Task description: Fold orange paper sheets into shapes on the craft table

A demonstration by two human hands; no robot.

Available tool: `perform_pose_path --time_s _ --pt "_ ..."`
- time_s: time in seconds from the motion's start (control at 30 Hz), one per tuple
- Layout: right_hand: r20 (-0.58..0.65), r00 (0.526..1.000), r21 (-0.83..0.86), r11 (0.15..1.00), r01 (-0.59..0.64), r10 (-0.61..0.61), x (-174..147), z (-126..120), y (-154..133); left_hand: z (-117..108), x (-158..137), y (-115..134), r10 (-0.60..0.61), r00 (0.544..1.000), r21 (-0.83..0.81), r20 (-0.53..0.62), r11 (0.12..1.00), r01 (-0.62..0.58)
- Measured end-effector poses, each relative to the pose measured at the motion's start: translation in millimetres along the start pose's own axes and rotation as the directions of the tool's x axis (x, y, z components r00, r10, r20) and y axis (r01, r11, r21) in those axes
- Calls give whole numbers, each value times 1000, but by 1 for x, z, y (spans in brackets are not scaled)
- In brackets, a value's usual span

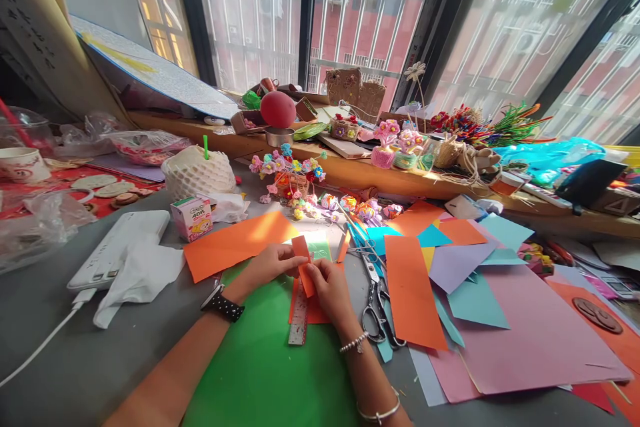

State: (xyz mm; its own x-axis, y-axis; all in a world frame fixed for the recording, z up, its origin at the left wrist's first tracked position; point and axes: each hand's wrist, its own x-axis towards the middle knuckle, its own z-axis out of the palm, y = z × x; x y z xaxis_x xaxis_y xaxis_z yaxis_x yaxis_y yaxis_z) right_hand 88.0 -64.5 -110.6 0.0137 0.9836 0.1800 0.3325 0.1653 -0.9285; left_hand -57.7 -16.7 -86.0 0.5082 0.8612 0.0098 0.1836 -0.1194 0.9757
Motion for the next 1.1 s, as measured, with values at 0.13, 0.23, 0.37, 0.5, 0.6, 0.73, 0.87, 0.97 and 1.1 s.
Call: perform_pose_path --time_s 0.13,0.23,0.37,0.5,0.6,0.73,0.87,0.97,1.1 --pt "9 1000 82 996 -29 28 -1 0 0 0 0 0 26 999 42 -44 999 -24" --pt "6 999 103 994 -40 40 0 0 -1 -1 0 0 29 989 69 -144 997 -19" --pt "9 999 119 992 -40 39 0 1 -1 0 1 -2 -1 997 1 -82 1000 1" --pt "0 999 104 994 -37 37 0 0 -1 1 0 -1 -36 999 19 -18 999 36" --pt "-11 1000 111 994 -19 21 0 -1 0 1 -1 2 -43 996 85 -84 995 50" --pt "-27 999 152 988 -29 34 2 -2 1 -1 0 2 -67 993 54 -97 996 73" --pt "-16 999 177 984 -29 33 1 -2 1 -1 2 -2 -59 994 -2 -93 998 59" --pt "5 1000 168 986 -14 13 0 -2 0 -2 2 -1 -23 994 -33 -106 999 20" --pt "6 1000 150 989 -1 0 0 -1 0 -2 1 2 -14 984 -59 -176 998 4"
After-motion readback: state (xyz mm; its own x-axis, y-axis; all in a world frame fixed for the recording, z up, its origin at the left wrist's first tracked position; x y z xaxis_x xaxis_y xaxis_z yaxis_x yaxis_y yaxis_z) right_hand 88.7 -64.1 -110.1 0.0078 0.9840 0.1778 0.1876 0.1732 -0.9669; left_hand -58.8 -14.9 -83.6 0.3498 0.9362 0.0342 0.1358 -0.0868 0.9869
